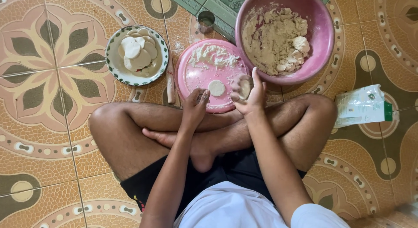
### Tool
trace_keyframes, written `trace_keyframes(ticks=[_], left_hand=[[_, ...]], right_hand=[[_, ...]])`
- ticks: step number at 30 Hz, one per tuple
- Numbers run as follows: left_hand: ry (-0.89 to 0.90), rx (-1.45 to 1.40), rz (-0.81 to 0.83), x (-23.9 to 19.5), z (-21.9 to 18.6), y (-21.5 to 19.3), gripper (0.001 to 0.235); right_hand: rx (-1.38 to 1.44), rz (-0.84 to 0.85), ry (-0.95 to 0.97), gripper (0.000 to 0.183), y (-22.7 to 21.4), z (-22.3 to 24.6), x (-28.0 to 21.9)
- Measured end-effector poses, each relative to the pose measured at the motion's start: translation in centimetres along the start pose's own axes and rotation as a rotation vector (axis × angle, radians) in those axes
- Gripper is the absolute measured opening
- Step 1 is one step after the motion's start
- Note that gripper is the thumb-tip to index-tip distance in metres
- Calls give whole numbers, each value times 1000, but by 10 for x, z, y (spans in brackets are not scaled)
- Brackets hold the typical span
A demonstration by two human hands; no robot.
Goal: A person sitting on the floor shapes dough by pinching off small pieces, rolling them into balls, and flattening them into discs.
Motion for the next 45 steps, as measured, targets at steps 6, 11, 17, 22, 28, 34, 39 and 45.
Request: trace_keyframes(ticks=[6,11,17,22,28,34,39,45], left_hand=[[-10,28,-7,2,6,0,21],[-21,45,20,0,6,2,21],[-28,73,15,-2,0,-1,23],[-30,47,9,0,2,-1,24],[-17,57,2,-3,-1,-2,23],[-30,74,-17,-3,3,-1,22],[-36,106,-30,-2,5,-1,21],[-52,92,-83,9,16,-7,19]], right_hand=[[19,-49,-101,62,17,12,-34],[-32,-76,-109,62,3,9,-20],[7,284,287,53,19,-29,11],[-93,297,285,22,29,-16,-21],[-8,-19,75,58,3,-10,-4],[-5,-73,-269,60,0,19,-13],[6,-153,-290,54,-7,18,-11],[63,-266,-134,88,-1,12,-34]])
Point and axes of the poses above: each hand's wrist, its own x-axis towards the middle knuckle, its own y-axis out of the palm, z = x × y, the point moved 10 cm from there along x, towards the middle knuckle, and after that the axes turned 1 degree about -z, right-handed, at the moved point
